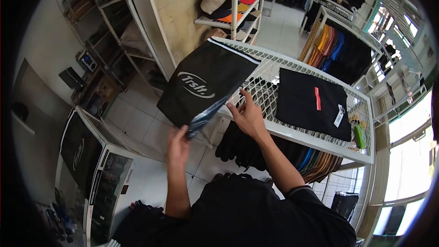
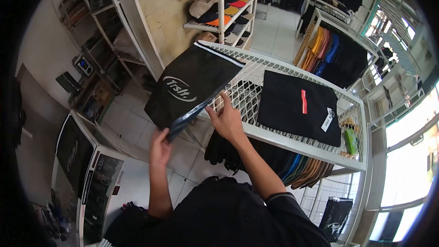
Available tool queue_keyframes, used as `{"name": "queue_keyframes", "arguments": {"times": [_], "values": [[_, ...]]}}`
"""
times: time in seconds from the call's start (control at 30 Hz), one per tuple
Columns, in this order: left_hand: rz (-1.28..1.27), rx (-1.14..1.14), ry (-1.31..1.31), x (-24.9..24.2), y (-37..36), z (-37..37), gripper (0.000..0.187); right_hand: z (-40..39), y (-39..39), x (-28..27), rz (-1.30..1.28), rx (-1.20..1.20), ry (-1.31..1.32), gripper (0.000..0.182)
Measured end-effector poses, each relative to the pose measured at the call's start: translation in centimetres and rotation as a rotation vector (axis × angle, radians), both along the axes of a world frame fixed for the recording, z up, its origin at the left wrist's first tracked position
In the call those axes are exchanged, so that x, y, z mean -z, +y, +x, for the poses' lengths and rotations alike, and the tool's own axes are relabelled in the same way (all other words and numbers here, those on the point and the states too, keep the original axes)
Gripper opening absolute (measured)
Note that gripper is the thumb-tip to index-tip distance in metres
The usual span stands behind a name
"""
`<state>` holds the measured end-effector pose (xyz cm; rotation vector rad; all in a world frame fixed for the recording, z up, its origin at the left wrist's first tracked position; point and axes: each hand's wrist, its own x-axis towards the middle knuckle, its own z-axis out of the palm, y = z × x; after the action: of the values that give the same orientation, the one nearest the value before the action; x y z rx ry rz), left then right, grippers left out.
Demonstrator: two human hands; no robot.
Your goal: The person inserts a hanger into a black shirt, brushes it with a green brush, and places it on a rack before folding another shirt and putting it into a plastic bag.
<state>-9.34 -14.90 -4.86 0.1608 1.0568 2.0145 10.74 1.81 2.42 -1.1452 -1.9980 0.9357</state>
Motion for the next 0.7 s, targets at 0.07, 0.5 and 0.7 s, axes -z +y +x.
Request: {"name": "queue_keyframes", "arguments": {"times": [0.07, 0.5, 0.7], "values": [[0.044, 0.242, -0.04, 0.1, 0.7, 2.6, 0.036, 0.2, -0.7, 1.3, 0.021, -0.037, -0.013, 0.084], [-0.132, 0.224, -0.022, -2.2, 1.5, 5.2, 0.019, 5.5, 5.1, -1.0, 0.203, 0.135, 0.006, 0.058], [-0.167, 0.343, 0.04, -2.3, 1.6, 6.9, 0.024, 10.1, 6.4, -3.3, 0.276, 0.389, -0.232, 0.055]]}}
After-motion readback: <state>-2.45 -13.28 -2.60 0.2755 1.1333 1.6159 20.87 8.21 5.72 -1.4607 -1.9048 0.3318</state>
